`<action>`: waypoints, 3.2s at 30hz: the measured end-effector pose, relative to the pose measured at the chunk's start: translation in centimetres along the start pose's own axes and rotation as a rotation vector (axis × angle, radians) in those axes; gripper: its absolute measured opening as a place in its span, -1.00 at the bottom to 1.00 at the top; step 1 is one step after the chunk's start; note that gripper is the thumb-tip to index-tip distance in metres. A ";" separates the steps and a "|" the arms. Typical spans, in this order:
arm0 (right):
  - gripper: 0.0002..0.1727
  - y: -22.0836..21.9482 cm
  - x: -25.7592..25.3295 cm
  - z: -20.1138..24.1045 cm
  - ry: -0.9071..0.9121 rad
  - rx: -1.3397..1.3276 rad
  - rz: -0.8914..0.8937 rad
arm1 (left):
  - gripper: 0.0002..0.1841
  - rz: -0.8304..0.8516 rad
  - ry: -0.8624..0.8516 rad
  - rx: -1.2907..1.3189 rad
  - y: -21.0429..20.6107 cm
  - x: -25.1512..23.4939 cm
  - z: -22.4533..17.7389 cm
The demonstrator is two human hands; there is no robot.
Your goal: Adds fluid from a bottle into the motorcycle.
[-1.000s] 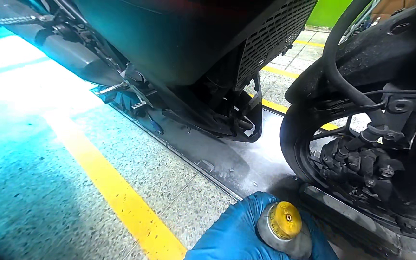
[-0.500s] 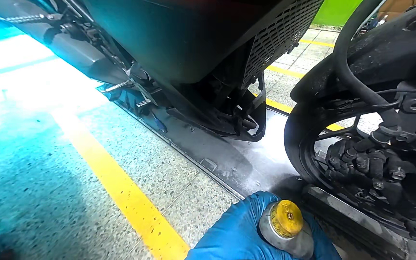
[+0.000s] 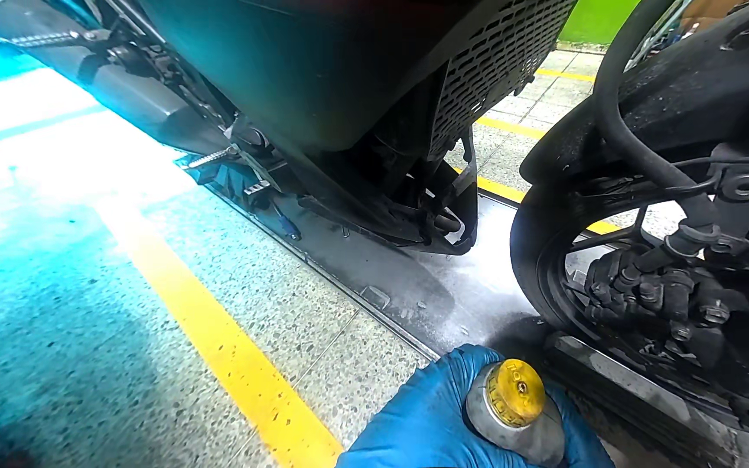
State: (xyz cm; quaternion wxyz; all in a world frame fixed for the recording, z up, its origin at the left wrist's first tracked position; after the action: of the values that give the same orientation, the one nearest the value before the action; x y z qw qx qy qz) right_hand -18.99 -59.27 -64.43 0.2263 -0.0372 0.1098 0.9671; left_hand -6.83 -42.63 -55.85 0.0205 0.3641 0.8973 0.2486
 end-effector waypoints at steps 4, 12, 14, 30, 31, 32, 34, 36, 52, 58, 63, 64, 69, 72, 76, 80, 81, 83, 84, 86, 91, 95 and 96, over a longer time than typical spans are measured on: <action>-0.05 0.3 -0.9 2.0 -0.029 0.035 -0.037 | -0.26 -0.172 -0.027 0.146 0.2 -0.3 0.3; -0.18 -1.3 -6.2 9.2 -0.235 -0.307 0.367 | -0.44 -0.617 0.324 0.719 3.5 0.0 0.0; -0.32 -2.4 -6.7 10.2 -0.353 -0.359 0.311 | -0.37 -0.600 0.390 0.763 4.2 0.0 0.4; -0.54 -5.1 -10.2 11.4 -0.474 -0.314 0.060 | -0.57 -0.712 0.348 0.916 5.3 -0.5 -0.5; -0.51 -5.1 -10.3 11.2 -0.482 -0.302 0.063 | -0.58 -0.724 0.348 0.910 5.3 -0.6 -0.5; -0.50 -5.0 -10.5 11.1 -0.484 -0.289 0.067 | -0.58 -0.732 0.345 0.909 5.4 -0.6 -0.5; -0.52 -5.0 -10.8 11.0 -0.479 -0.250 0.083 | -0.57 -0.740 0.339 0.911 5.4 -0.6 -0.4; -0.53 -5.0 -11.0 11.1 -0.476 -0.231 0.102 | -0.57 -0.745 0.342 0.920 5.5 -0.5 -0.3; -0.39 -5.0 -10.2 10.0 -0.364 -0.342 0.217 | -0.47 -0.806 0.339 0.841 4.3 -0.1 -0.4; -0.42 -3.5 -7.6 7.1 -0.475 -0.348 0.103 | -0.45 -0.655 0.413 0.736 1.8 -0.4 -0.3; -0.37 -2.6 -7.0 6.6 -0.565 -0.302 0.036 | -0.49 -0.608 0.463 0.766 0.7 -0.7 -0.2; -0.37 -2.6 -7.0 6.6 -0.565 -0.305 0.035 | -0.50 -0.611 0.461 0.767 0.7 -0.8 -0.3; -0.35 -2.9 -7.9 6.7 -0.531 -0.278 0.066 | -0.52 -0.635 0.456 0.778 1.3 -1.1 -0.2; -0.36 -3.3 -8.5 7.2 -0.514 -0.266 0.111 | -0.56 -0.637 0.487 0.767 2.2 -1.4 0.3; -0.47 -3.7 -9.2 8.7 -0.497 -0.313 0.137 | -0.56 -0.590 0.481 0.763 3.3 -1.7 0.7; -0.46 -3.7 -9.7 9.6 -0.426 -0.245 0.115 | -0.56 -0.596 0.406 0.777 4.0 -1.7 0.6; -0.46 -3.8 -9.7 9.7 -0.430 -0.245 0.099 | -0.56 -0.593 0.397 0.778 4.1 -1.7 0.5; -0.42 -3.8 -9.7 9.7 -0.450 -0.244 0.065 | -0.56 -0.589 0.395 0.767 4.4 -1.8 0.2; -0.42 -3.9 -9.7 9.7 -0.459 -0.246 0.059 | -0.57 -0.593 0.398 0.776 4.4 -1.8 0.1; -0.46 -3.8 -9.8 9.6 -0.464 -0.247 0.071 | -0.60 -0.607 0.411 0.792 4.4 -2.0 0.0; -0.49 -3.9 -9.8 9.7 -0.485 -0.248 0.074 | -0.58 -0.599 0.417 0.778 4.3 -2.0 0.2; -0.47 -3.9 -9.7 9.4 -0.462 -0.282 0.137 | -0.59 -0.620 0.426 0.766 4.1 -1.8 0.4; -0.45 -3.8 -9.5 9.0 -0.442 -0.293 0.147 | -0.58 -0.622 0.415 0.753 4.0 -1.6 0.3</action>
State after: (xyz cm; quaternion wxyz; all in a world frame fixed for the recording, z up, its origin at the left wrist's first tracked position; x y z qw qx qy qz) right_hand -8.97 -57.97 -55.22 0.1662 0.1505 -0.0807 0.9712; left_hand -2.99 -41.10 -54.52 -0.2168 0.0061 0.9753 -0.0419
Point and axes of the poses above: each hand's wrist, its own x-axis away from the middle knuckle, its own y-axis out of the back of the hand, z = x × y, the point moved 3 cm from there along -x, towards the middle knuckle, and after that the axes turned 15 degrees about -z, right-handed, at the moved point
